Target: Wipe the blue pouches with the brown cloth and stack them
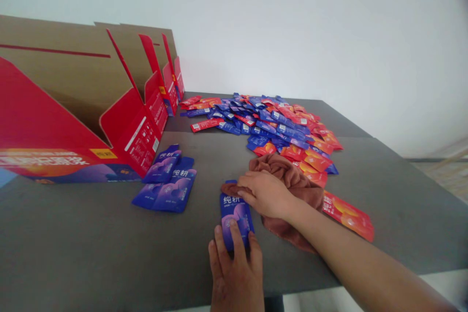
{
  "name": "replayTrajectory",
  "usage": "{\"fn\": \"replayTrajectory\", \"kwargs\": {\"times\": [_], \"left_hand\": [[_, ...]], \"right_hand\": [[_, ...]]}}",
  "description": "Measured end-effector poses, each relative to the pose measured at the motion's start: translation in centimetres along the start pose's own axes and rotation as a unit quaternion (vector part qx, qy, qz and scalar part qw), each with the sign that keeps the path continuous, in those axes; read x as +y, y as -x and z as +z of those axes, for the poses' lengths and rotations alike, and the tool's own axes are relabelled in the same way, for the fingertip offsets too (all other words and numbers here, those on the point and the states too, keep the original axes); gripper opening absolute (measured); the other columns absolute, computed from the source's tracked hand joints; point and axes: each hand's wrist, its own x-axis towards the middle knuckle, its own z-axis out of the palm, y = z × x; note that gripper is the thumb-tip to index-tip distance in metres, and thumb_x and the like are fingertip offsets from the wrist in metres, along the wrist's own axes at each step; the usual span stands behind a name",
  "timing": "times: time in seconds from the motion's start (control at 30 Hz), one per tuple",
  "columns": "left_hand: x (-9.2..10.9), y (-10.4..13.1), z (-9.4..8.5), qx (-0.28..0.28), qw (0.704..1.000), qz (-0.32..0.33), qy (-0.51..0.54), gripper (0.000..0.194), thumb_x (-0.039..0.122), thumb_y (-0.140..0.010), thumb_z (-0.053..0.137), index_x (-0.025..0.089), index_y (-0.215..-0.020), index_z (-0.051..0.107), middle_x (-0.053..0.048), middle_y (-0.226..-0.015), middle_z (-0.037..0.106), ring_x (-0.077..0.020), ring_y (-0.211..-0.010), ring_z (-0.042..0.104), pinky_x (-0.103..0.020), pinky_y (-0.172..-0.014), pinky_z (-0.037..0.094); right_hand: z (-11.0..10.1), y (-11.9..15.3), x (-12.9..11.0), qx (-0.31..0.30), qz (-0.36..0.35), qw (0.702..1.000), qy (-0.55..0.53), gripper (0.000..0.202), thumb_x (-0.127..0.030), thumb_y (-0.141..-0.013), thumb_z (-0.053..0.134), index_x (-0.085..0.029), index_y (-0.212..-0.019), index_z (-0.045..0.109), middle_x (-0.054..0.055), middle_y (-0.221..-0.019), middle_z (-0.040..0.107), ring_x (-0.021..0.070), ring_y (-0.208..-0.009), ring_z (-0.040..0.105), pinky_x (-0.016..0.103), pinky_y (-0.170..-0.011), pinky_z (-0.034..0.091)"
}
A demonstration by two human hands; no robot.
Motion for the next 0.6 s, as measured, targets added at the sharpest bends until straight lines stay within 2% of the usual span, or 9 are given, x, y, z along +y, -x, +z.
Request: {"fn": "replayTrajectory", "kwargs": {"times": [0.2, 0.3, 0.37, 0.47, 0.6], "left_hand": [[0.0, 0.2, 0.2, 0.015, 1.000, -0.001, 0.001, 0.040, 0.022, -0.068, 0.075, 0.028, -0.106, 0.067, -0.014, -0.122, 0.060, -0.0443, -0.112, 0.052, -0.055, -0.088, 0.051], [0.0, 0.2, 0.1, 0.016, 1.000, 0.010, 0.001, 0.041, 0.023, -0.068, 0.075, 0.027, -0.107, 0.067, -0.014, -0.121, 0.061, -0.0450, -0.112, 0.051, -0.055, -0.088, 0.051], [-0.1, 0.1, 0.0, 0.016, 1.000, 0.008, 0.005, 0.040, 0.024, -0.068, 0.076, 0.026, -0.107, 0.067, -0.015, -0.121, 0.060, -0.0459, -0.113, 0.051, -0.055, -0.088, 0.051], [0.0, 0.0, -0.2, 0.010, 1.000, 0.001, 0.016, 0.040, 0.025, -0.066, 0.077, 0.025, -0.104, 0.069, -0.018, -0.123, 0.059, -0.0466, -0.113, 0.050, -0.055, -0.088, 0.051], [0.1, -0.2, -0.3, 0.013, 1.000, -0.003, 0.016, 0.041, 0.022, -0.062, 0.080, 0.025, -0.102, 0.070, -0.018, -0.122, 0.060, -0.0460, -0.112, 0.051, -0.053, -0.087, 0.052]], "right_hand": [[-0.4, 0.8, -1.0, -0.021, -0.145, 0.987, -0.062, 0.013, -0.025, -0.089, 0.050, -0.018, -0.092, 0.061, 0.003, -0.086, 0.059, 0.0155, -0.082, 0.053, 0.027, -0.073, 0.033], [-0.5, 1.0, -1.6, -0.036, -0.180, 0.980, -0.073, 0.013, -0.024, -0.089, 0.050, -0.019, -0.092, 0.062, 0.002, -0.086, 0.059, 0.0156, -0.083, 0.053, 0.028, -0.075, 0.033], [-0.5, 0.9, -1.6, -0.030, -0.154, 0.986, -0.063, 0.014, -0.026, -0.090, 0.050, -0.020, -0.093, 0.062, 0.002, -0.087, 0.060, 0.0159, -0.083, 0.054, 0.028, -0.074, 0.033], [-0.3, 0.5, -1.2, -0.013, -0.076, 0.997, -0.030, 0.017, -0.029, -0.092, 0.047, -0.019, -0.093, 0.061, 0.003, -0.087, 0.060, 0.0168, -0.084, 0.054, 0.029, -0.073, 0.032], [-0.1, 0.1, -0.2, -0.003, -0.001, 1.000, 0.000, 0.021, -0.029, -0.094, 0.043, -0.018, -0.090, 0.060, 0.004, -0.087, 0.061, 0.0170, -0.084, 0.055, 0.029, -0.073, 0.032]]}}
